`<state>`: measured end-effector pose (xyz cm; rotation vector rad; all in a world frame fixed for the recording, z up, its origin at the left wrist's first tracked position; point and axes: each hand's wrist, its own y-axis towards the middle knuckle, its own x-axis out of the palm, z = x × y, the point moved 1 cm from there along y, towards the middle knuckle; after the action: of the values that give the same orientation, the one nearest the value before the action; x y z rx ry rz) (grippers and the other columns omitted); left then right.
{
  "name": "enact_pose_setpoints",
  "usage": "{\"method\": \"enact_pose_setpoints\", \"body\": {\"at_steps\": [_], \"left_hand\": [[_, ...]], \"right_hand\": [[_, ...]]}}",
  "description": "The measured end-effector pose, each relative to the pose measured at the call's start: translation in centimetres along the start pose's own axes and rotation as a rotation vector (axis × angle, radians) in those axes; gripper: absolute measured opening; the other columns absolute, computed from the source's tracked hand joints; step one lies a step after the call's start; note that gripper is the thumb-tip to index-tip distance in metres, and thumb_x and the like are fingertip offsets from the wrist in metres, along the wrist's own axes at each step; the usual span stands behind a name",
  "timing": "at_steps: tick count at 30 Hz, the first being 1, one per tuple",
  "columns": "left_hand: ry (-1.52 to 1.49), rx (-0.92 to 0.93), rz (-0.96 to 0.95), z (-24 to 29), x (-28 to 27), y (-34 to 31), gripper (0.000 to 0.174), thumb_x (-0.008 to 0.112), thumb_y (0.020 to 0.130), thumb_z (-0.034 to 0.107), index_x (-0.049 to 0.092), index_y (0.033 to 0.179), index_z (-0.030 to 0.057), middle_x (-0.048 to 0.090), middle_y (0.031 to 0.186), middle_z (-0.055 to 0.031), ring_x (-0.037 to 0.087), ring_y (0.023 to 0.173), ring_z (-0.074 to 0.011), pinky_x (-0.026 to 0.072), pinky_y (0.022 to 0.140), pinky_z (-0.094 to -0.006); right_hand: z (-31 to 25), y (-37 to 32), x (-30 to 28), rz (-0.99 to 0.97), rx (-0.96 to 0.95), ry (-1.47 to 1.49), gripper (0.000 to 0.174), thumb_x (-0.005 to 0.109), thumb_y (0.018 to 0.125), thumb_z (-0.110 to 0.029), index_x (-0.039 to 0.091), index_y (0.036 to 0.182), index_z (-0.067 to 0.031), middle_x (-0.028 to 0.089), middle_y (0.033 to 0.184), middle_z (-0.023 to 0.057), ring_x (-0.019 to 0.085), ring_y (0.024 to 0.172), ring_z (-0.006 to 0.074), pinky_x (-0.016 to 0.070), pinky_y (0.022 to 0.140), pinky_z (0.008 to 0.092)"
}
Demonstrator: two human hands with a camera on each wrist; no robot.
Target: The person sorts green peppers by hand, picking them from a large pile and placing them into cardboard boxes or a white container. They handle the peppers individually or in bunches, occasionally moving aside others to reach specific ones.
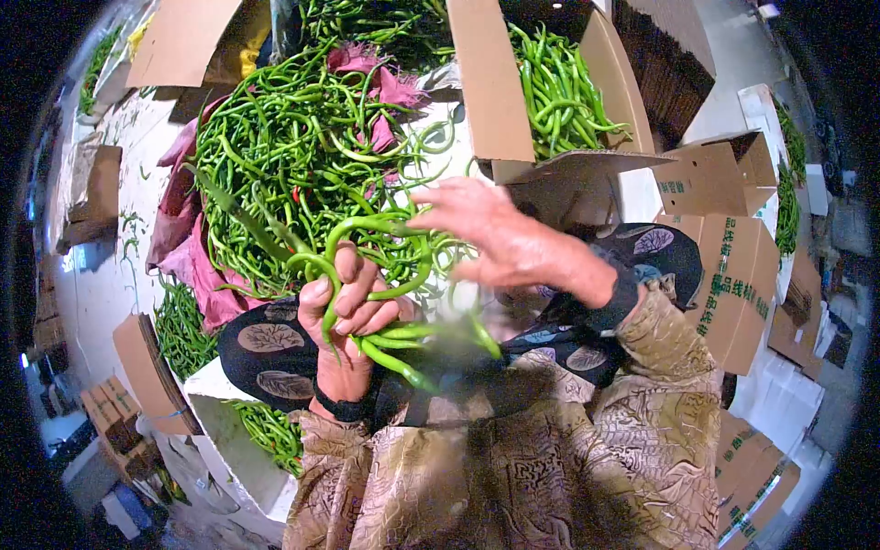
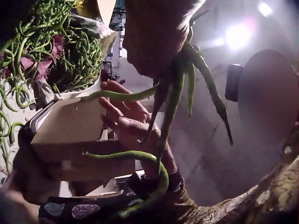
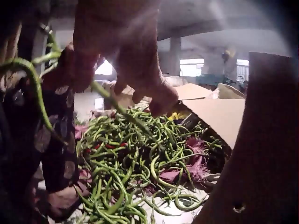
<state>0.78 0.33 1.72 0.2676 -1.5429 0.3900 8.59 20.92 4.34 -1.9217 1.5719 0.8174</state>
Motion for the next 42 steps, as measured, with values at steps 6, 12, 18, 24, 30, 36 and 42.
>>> {"method": "enact_pose_setpoints", "body": {"at_steps": [6,12,18,24,30,36,42], "left_hand": [[0.071,0.055,0.108,0.5,0.3,-0.9,0.027,0.060,0.079,0.029,0.053,0.098,0.0111,0.047,0.068,0.0003,0.037,0.049,-0.0114,0.0329,0.049,-0.0282],[-0.051,0.157,0.090,0.7,-0.7,-0.5,0.022,0.055,0.088,0.023,0.052,0.104,0.0088,0.052,0.076,-0.0034,0.042,0.053,-0.0086,0.0335,0.048,-0.0244],[-0.083,0.206,-0.001,1.1,-0.6,-0.2,0.024,0.055,0.089,0.020,0.053,0.109,0.0068,0.045,0.077,-0.0019,0.040,0.057,-0.0084,0.0333,0.050,-0.0232],[-0.081,0.251,0.057,1.2,-0.2,0.0,0.019,0.054,0.089,0.018,0.053,0.105,0.0068,0.042,0.076,-0.0008,0.039,0.057,-0.0083,0.0331,0.051,-0.0232],[0.077,0.313,0.150,1.6,-0.4,0.0,0.021,0.055,0.088,0.019,0.053,0.107,0.0092,0.042,0.075,0.0000,0.040,0.061,-0.0096,0.0333,0.054,-0.0245],[0.225,0.192,0.361,0.1,-1.0,0.1,0.021,0.057,0.086,0.017,0.054,0.105,0.0067,0.052,0.081,-0.0031,0.048,0.065,-0.0132,0.0380,0.060,-0.0274],[0.161,0.119,0.279,-0.2,-1.3,0.1,0.027,0.061,0.085,0.009,0.056,0.110,0.0008,0.057,0.094,-0.0076,0.057,0.080,-0.0153,0.0487,0.065,-0.0279]], "right_hand": [[-1.5,-0.6,2.2,-0.103,-0.085,0.082,0.019,0.055,0.083,-0.008,0.060,0.101,-0.0063,0.059,0.100,0.0100,0.055,0.102,0.0284,0.0346,0.093,0.0420],[-2.0,-3.9,-3.8,0.013,0.495,0.771,0.017,0.054,0.091,-0.015,0.061,0.091,-0.0005,0.059,0.076,0.0029,0.057,0.069,0.0117,0.0459,0.067,0.0272],[-0.9,-5.3,-0.1,-0.059,0.772,0.877,0.024,0.073,0.077,-0.013,0.059,0.094,-0.0019,0.056,0.082,-0.0021,0.049,0.073,0.0070,0.0439,0.071,0.0228],[-2.4,-6.2,4.9,0.047,0.743,0.608,0.028,0.077,0.075,-0.011,0.058,0.094,-0.0023,0.050,0.081,-0.0058,0.048,0.076,0.0058,0.0402,0.067,0.0210],[-2.5,-6.7,2.8,0.066,0.925,1.210,0.023,0.073,0.081,-0.021,0.060,0.089,-0.0047,0.056,0.070,-0.0032,0.044,0.051,0.0033,0.0326,0.047,0.0187],[-1.3,-6.7,1.2,0.309,0.768,1.528,0.014,0.063,0.091,-0.020,0.061,0.093,-0.0057,0.060,0.076,-0.0007,0.040,0.051,0.0005,0.0293,0.042,0.0166],[-1.7,-5.6,1.4,0.489,0.771,1.038,0.018,0.059,0.094,-0.022,0.060,0.093,-0.0043,0.060,0.078,-0.0002,0.048,0.062,0.0045,0.0403,0.058,0.0192]]}}
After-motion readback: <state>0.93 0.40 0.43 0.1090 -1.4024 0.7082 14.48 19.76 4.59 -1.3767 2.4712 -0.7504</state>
